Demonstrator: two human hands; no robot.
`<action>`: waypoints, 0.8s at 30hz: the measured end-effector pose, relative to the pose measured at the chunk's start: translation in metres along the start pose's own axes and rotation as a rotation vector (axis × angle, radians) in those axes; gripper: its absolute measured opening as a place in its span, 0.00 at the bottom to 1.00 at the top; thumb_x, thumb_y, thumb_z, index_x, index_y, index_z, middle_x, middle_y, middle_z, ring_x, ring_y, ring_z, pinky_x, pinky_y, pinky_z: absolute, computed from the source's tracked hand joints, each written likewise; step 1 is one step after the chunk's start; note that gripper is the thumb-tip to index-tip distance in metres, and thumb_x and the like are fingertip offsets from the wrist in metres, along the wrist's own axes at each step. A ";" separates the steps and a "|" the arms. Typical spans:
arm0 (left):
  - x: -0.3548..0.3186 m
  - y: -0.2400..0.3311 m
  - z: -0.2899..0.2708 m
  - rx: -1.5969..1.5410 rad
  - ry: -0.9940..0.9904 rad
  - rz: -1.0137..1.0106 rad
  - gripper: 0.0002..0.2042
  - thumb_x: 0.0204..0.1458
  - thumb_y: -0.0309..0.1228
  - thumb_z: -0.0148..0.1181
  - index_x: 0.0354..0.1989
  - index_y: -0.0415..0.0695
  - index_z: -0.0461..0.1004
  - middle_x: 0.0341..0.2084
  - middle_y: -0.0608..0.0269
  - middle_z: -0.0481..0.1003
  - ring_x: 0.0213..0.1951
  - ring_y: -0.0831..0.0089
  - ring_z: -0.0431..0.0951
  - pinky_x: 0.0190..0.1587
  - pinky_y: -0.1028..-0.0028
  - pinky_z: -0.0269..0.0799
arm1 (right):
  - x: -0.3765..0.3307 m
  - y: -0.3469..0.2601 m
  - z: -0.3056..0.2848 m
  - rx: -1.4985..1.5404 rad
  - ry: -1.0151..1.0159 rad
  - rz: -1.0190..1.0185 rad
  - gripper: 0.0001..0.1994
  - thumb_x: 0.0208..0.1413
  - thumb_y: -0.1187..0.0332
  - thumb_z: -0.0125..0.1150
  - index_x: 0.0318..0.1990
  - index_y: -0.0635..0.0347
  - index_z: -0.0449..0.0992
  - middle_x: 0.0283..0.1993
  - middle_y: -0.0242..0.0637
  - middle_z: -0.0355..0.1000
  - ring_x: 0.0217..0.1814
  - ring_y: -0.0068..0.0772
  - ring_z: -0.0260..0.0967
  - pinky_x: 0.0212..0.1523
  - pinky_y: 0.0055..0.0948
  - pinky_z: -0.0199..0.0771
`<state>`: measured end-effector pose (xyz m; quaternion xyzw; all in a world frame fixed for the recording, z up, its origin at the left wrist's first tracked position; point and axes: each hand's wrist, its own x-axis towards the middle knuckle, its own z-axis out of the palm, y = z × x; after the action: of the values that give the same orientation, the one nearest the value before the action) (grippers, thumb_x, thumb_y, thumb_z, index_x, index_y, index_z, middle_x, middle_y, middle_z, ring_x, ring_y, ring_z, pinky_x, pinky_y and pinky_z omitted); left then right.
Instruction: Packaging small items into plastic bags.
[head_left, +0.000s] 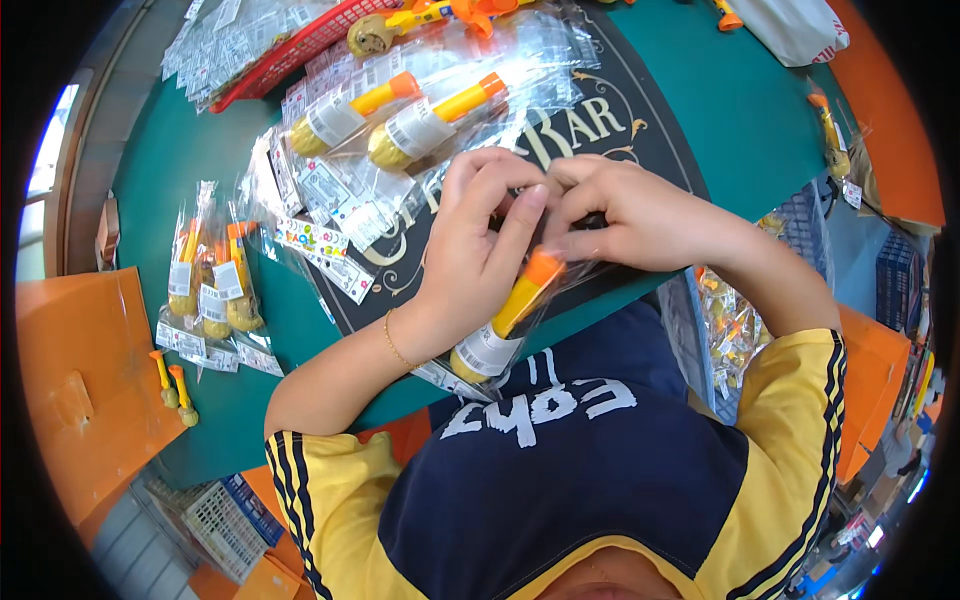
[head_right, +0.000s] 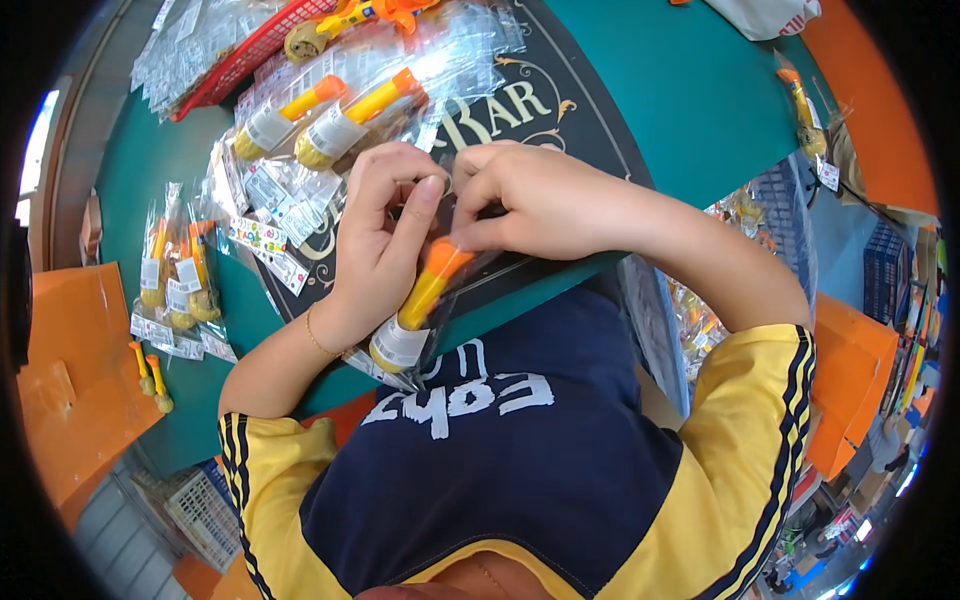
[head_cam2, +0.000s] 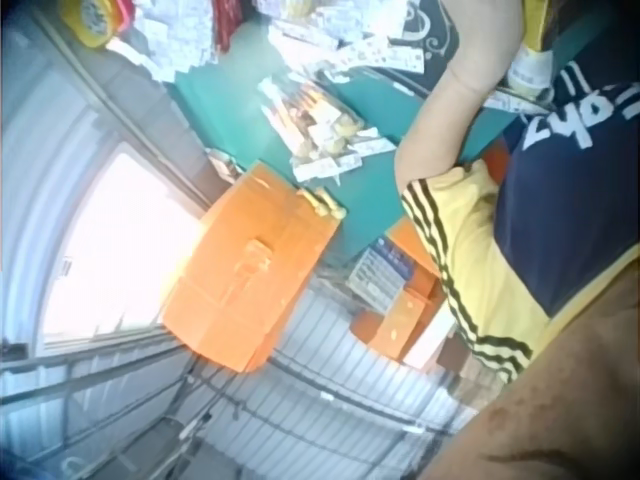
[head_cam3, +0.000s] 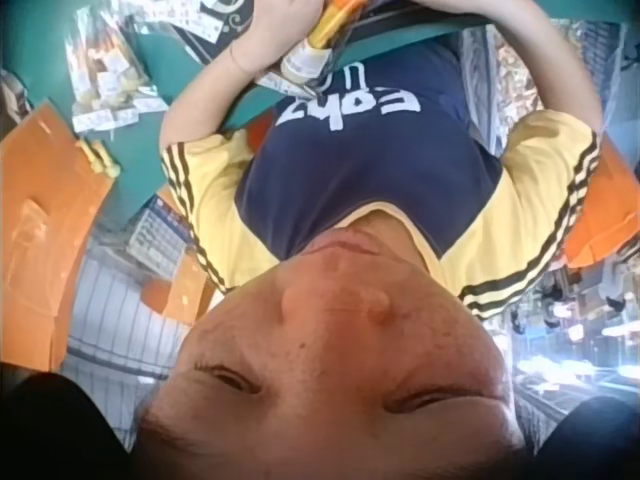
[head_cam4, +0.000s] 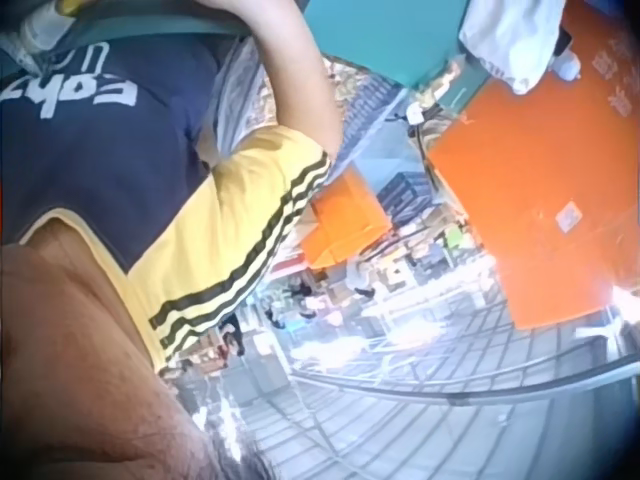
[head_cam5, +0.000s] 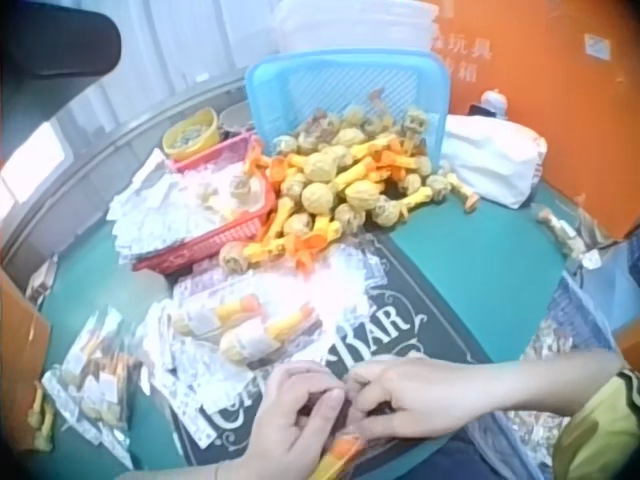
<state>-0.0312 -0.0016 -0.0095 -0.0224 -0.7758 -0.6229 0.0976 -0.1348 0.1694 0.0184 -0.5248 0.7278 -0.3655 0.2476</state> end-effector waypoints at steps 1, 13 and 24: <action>0.002 0.002 -0.001 0.054 -0.001 0.040 0.06 0.60 0.28 0.53 0.42 0.41 0.71 0.39 0.59 0.68 0.34 0.77 0.70 0.36 0.79 0.70 | 0.004 -0.003 -0.002 0.055 -0.087 0.136 0.08 0.46 0.66 0.67 0.33 0.60 0.81 0.34 0.37 0.68 0.39 0.37 0.68 0.42 0.33 0.67; 0.004 0.002 -0.005 0.019 -0.040 -0.173 0.07 0.63 0.32 0.47 0.44 0.44 0.66 0.16 0.65 0.68 0.20 0.78 0.71 0.27 0.78 0.67 | -0.001 -0.003 0.004 0.113 -0.050 0.235 0.10 0.50 0.66 0.65 0.30 0.66 0.78 0.31 0.37 0.71 0.32 0.31 0.68 0.34 0.28 0.66; 0.000 -0.001 -0.004 -0.311 -0.015 -0.242 0.07 0.66 0.34 0.42 0.45 0.44 0.61 0.18 0.67 0.71 0.21 0.82 0.70 0.26 0.81 0.64 | -0.053 -0.012 0.028 0.948 0.449 0.343 0.10 0.52 0.80 0.62 0.42 0.65 0.70 0.47 0.40 0.71 0.40 0.24 0.74 0.44 0.22 0.75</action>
<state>-0.0310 -0.0059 -0.0097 0.0517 -0.6679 -0.7423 0.0113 -0.0895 0.2101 0.0092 -0.1388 0.5932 -0.7109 0.3514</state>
